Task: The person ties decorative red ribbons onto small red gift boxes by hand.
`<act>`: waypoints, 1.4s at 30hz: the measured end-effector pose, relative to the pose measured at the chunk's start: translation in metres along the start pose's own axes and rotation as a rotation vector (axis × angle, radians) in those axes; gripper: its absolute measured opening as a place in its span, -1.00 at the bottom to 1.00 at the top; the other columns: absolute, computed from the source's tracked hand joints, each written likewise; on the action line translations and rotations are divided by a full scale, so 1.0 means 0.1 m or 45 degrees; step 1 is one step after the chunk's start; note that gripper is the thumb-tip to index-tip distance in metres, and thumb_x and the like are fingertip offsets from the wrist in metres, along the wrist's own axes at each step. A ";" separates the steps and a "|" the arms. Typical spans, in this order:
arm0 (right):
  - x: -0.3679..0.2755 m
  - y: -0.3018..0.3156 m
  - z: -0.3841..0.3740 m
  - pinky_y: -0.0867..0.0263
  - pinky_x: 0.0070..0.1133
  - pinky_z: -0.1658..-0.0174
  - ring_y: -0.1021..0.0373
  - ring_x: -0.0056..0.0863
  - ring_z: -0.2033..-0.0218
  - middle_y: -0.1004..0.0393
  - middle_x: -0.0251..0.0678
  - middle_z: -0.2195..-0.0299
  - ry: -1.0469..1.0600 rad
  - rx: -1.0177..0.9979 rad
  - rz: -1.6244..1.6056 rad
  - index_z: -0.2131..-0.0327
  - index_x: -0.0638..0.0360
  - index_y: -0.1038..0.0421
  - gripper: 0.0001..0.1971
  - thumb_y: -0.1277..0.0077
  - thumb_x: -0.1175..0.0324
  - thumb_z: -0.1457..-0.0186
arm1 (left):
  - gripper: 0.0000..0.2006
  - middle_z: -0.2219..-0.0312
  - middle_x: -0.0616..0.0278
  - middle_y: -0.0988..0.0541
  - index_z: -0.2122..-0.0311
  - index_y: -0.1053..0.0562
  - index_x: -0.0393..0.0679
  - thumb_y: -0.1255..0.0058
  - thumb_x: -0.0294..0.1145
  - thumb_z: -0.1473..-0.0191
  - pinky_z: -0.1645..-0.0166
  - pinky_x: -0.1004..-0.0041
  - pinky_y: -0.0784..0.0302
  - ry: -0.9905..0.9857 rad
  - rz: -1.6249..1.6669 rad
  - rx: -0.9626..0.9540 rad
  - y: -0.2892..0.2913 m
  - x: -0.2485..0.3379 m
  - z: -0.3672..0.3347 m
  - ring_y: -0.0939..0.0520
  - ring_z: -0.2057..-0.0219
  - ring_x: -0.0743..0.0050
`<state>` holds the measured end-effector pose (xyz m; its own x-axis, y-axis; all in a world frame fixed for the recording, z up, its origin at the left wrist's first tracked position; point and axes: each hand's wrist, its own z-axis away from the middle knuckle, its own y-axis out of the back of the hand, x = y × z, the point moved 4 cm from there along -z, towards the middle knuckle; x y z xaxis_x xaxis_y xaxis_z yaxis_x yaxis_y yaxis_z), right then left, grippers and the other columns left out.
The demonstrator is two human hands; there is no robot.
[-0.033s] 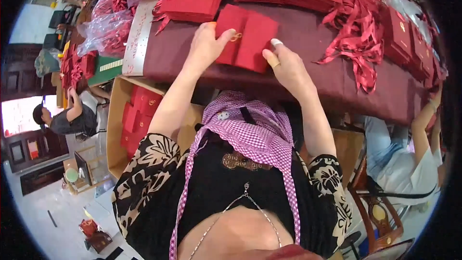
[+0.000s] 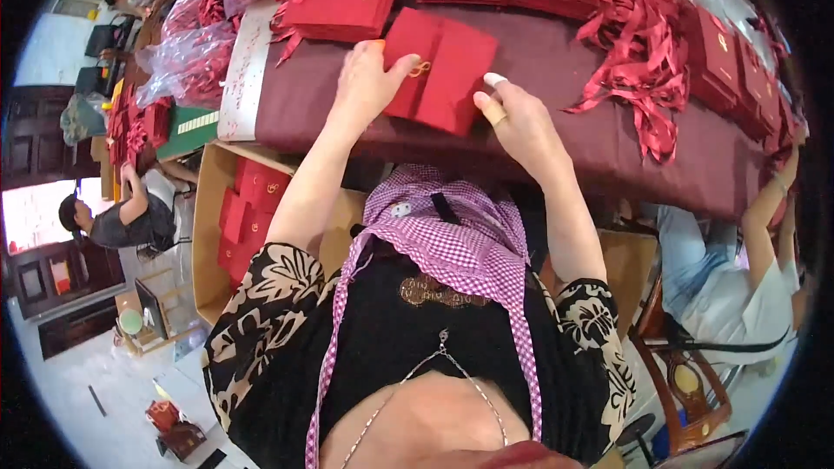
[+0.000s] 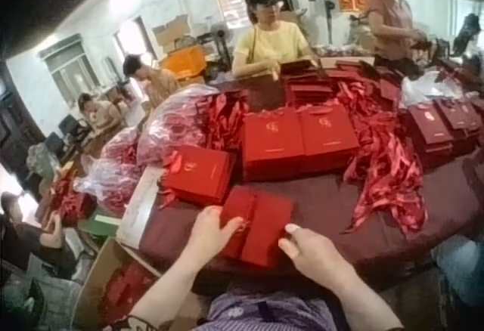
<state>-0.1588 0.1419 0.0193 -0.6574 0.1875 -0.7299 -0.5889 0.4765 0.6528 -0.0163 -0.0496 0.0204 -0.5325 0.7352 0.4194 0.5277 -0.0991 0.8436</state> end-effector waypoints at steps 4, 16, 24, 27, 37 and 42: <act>0.22 0.49 0.08 -0.34 -0.43 0.17 -0.44 -0.18 0.27 -0.49 -0.11 0.35 0.229 0.333 0.109 0.29 0.27 -0.46 -0.84 -0.09 0.45 -0.02 | -0.55 0.32 0.02 -0.42 0.22 -0.45 -0.30 -0.21 -0.13 0.10 0.14 0.14 -0.37 -0.188 -0.195 0.127 0.05 0.06 0.07 -0.44 0.24 -0.03; 0.66 0.71 0.32 -0.16 -0.38 0.07 -0.33 -0.31 0.18 -0.44 -0.32 0.32 0.221 0.435 0.707 0.36 0.15 -0.42 -0.87 -0.10 0.43 0.04 | -0.68 0.50 0.07 -0.51 0.27 -0.44 -0.28 -0.20 -0.32 0.11 0.29 0.33 -0.46 0.083 0.173 0.005 0.05 0.18 -0.05 -0.54 0.43 0.22; 0.32 0.48 0.04 -0.27 -0.65 0.14 -0.36 -0.59 0.25 -0.45 -0.34 0.36 0.028 0.499 -0.423 0.24 0.26 -0.41 -0.89 0.05 0.51 -0.16 | -0.77 0.52 0.07 -0.59 0.28 -0.48 -0.36 -0.12 -0.52 0.12 0.38 0.45 -0.47 0.247 0.783 -0.093 0.01 0.29 0.01 -0.58 0.49 0.50; 0.00 0.35 -0.08 -0.28 -0.67 0.15 -0.36 -0.63 0.26 -0.47 -0.35 0.33 0.107 0.355 -0.512 0.19 0.27 -0.39 -0.85 0.05 0.51 -0.17 | -0.73 0.50 0.14 -0.59 0.23 -0.48 -0.37 -0.12 -0.52 0.11 0.37 0.51 -0.46 0.299 0.900 -0.103 0.01 0.35 0.07 -0.55 0.47 0.57; -0.22 0.06 -0.29 -0.30 -0.56 0.16 -0.40 -0.44 0.29 -0.48 -0.31 0.40 0.322 0.402 -0.132 0.35 0.23 -0.45 -0.90 -0.08 0.55 0.01 | -0.73 0.45 0.45 -0.48 0.17 -0.48 -0.26 -0.10 -0.58 0.06 0.33 0.70 -0.33 0.411 1.150 -0.218 -0.10 0.38 0.16 -0.41 0.44 0.79; -0.29 -0.05 -0.30 -0.14 -0.45 0.16 -0.36 -0.37 0.32 -0.46 -0.39 0.43 0.368 0.466 -0.003 0.43 0.11 -0.43 -0.89 -0.15 0.45 0.09 | -0.75 0.45 0.47 -0.47 0.17 -0.48 -0.26 -0.08 -0.60 0.04 0.35 0.71 -0.31 0.381 1.208 -0.233 -0.05 0.46 0.16 -0.40 0.46 0.81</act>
<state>-0.1504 0.1082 0.0433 -0.7908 -0.0367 -0.6109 -0.4204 0.7580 0.4987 -0.0336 -0.0044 0.0300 -0.1030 0.1037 0.9893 0.7233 -0.6749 0.1460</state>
